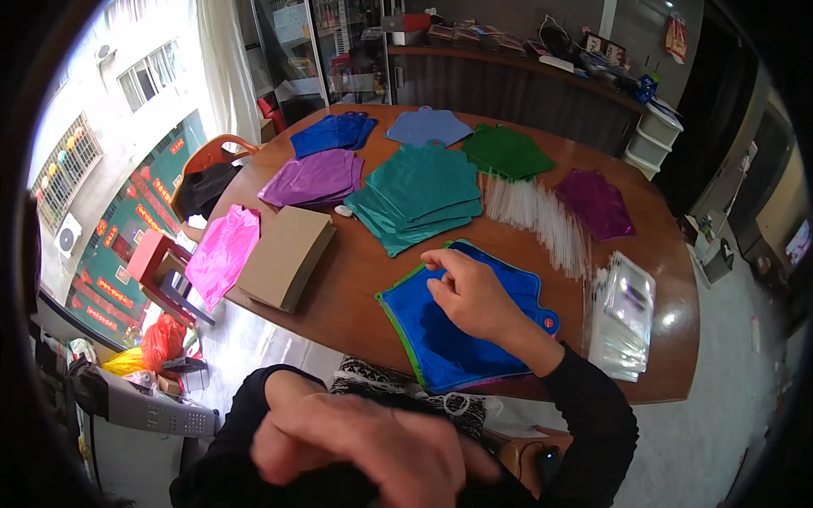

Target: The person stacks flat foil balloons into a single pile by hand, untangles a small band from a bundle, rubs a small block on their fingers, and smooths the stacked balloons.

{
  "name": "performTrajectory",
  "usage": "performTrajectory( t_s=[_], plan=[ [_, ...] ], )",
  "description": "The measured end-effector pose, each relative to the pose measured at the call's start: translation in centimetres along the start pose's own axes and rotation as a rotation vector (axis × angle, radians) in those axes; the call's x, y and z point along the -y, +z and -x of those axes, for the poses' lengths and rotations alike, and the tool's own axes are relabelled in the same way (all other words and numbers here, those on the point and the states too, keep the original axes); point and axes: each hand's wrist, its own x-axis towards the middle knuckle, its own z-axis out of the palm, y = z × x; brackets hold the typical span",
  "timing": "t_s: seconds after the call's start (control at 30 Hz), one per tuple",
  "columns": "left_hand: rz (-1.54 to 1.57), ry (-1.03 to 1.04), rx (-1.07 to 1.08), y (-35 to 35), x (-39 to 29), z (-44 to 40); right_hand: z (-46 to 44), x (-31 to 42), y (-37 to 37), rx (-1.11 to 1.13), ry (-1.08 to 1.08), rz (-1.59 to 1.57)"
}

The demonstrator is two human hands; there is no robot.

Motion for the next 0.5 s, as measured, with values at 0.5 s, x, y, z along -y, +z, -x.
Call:
performTrajectory(
  t_s=[0.5],
  plan=[
    [-1.356, -0.471, -0.699, -5.9, 1.1, 10.1, 7.9, -1.7, -2.2, -0.140, 0.007, 0.392]
  ],
)
